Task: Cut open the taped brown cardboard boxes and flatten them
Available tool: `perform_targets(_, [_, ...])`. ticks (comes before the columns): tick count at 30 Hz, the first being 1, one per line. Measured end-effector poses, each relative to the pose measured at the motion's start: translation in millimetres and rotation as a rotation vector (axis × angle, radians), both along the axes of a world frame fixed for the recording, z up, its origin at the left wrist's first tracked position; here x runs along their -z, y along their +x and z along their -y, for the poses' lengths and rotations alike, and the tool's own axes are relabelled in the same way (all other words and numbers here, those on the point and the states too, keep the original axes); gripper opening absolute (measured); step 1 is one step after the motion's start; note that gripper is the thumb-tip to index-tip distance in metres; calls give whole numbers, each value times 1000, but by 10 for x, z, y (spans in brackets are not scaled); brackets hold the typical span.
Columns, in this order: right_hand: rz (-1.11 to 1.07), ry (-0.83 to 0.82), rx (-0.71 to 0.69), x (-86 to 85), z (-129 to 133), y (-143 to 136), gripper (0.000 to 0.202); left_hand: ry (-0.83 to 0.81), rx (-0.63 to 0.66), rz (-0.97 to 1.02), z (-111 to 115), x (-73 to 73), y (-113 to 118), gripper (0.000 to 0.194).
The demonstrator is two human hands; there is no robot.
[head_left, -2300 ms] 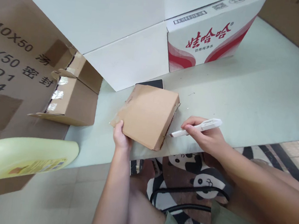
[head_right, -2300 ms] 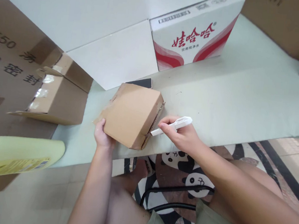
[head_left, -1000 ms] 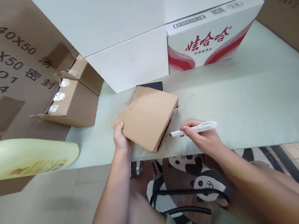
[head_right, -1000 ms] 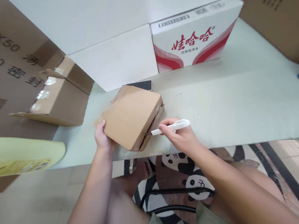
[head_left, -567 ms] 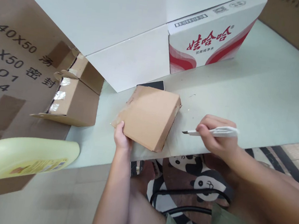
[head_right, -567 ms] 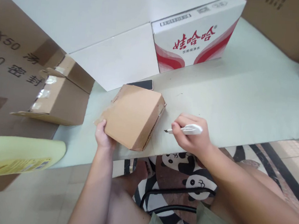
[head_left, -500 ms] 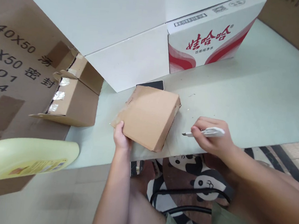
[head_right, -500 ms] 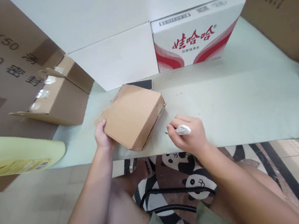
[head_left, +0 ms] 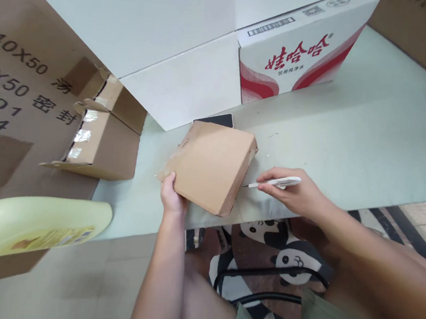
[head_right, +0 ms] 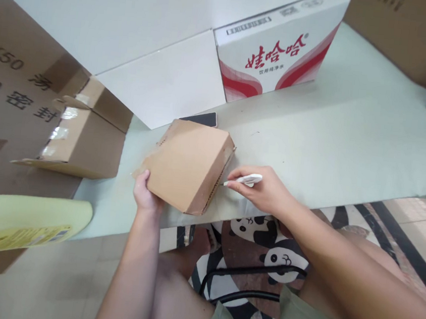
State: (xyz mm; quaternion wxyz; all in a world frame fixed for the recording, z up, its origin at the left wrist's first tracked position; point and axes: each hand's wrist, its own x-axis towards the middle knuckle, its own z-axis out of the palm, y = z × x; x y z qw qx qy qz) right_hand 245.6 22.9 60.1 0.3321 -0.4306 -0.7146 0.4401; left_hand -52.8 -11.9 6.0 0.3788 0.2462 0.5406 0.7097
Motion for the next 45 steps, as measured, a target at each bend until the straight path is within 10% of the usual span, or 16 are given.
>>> perform_targets(11, [125,109,-94,26,-67,68,10,-23,-48,45,-13,-48,37,43])
perform_targets(45, [171,-239,7,-66,-95,124,18,-43,-42,7,-23,-114,97,40])
